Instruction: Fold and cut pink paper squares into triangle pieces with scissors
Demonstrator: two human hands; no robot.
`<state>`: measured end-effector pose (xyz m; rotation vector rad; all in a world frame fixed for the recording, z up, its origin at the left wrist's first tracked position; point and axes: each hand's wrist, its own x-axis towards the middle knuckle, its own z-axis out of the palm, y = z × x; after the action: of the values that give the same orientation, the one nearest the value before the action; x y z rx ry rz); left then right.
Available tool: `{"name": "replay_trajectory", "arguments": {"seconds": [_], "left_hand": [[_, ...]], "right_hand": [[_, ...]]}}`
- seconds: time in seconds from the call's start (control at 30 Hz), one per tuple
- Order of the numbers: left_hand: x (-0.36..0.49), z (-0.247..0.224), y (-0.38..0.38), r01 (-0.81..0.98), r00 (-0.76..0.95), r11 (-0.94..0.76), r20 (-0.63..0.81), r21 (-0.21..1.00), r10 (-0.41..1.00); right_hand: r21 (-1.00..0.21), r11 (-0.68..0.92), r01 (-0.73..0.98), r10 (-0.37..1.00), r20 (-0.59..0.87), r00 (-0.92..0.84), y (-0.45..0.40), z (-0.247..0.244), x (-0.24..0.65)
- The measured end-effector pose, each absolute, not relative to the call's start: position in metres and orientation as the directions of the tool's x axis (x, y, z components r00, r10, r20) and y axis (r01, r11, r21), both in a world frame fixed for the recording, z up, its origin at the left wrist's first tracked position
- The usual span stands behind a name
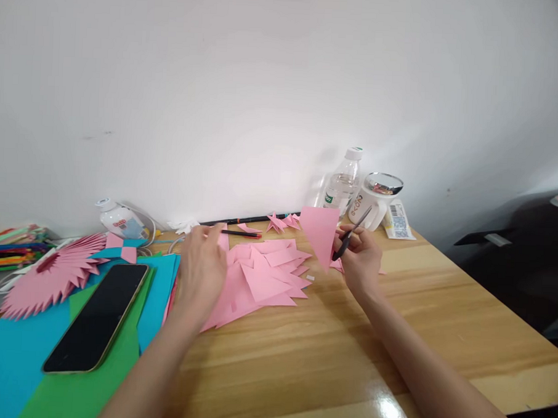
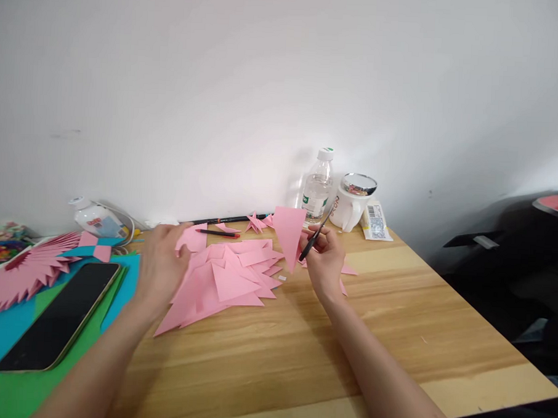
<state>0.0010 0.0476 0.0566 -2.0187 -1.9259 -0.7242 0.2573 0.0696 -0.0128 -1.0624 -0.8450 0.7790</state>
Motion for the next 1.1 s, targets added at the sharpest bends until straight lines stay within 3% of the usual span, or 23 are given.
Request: {"name": "replay_trajectory", "arguments": {"seconds": [0.07, 0.13, 0.27, 0.47, 0.57, 0.77, 0.93, 1.03, 1.1], "left_hand": [[-0.021, 0.075, 0.045, 0.993, -0.102, 0.116, 0.413, -0.009, 0.905], [-0.046, 0.086, 0.038, 0.971, -0.172, 0.214, 0.313, -0.105, 0.934], [-0.088, 0.082, 0.019, 0.894, -0.409, 0.427, 0.14, -0.134, 0.902], [-0.115, 0.062, 0.003, 0.839, -0.54, 0.537, -0.018, -0.089, 0.841], [-0.122, 0.058, 0.003, 0.824, -0.565, 0.563, -0.017, -0.065, 0.825], [-0.133, 0.053, 0.01, 0.818, -0.559, 0.557, 0.034, -0.146, 0.829], [-0.137, 0.047, 0.012, 0.814, -0.574, 0.578, 0.065, -0.06, 0.816], [-0.118, 0.047, 0.015, 0.877, -0.47, 0.48, 0.227, 0.011, 0.853], [-0.09, 0.047, 0.017, 0.95, -0.311, 0.273, 0.388, 0.149, 0.868]], "right_hand": [[-0.945, 0.286, -0.157, 0.865, 0.184, 0.466, 0.069, -0.012, 0.257], [-0.941, 0.282, -0.187, 0.87, 0.168, 0.463, 0.069, -0.011, 0.256], [-0.93, 0.256, -0.262, 0.888, 0.12, 0.444, 0.068, -0.009, 0.254], [-0.923, 0.229, -0.308, 0.889, 0.07, 0.453, 0.069, -0.01, 0.253], [-0.919, 0.219, -0.328, 0.892, 0.052, 0.45, 0.069, -0.01, 0.252], [-0.908, 0.2, -0.368, 0.901, 0.022, 0.434, 0.068, -0.01, 0.251], [-0.904, 0.192, -0.381, 0.902, 0.01, 0.431, 0.067, -0.009, 0.249], [-0.909, 0.18, -0.377, 0.916, 0.015, 0.401, 0.065, -0.009, 0.244], [-0.914, 0.173, -0.368, 0.926, 0.024, 0.377, 0.062, -0.008, 0.241]]}}
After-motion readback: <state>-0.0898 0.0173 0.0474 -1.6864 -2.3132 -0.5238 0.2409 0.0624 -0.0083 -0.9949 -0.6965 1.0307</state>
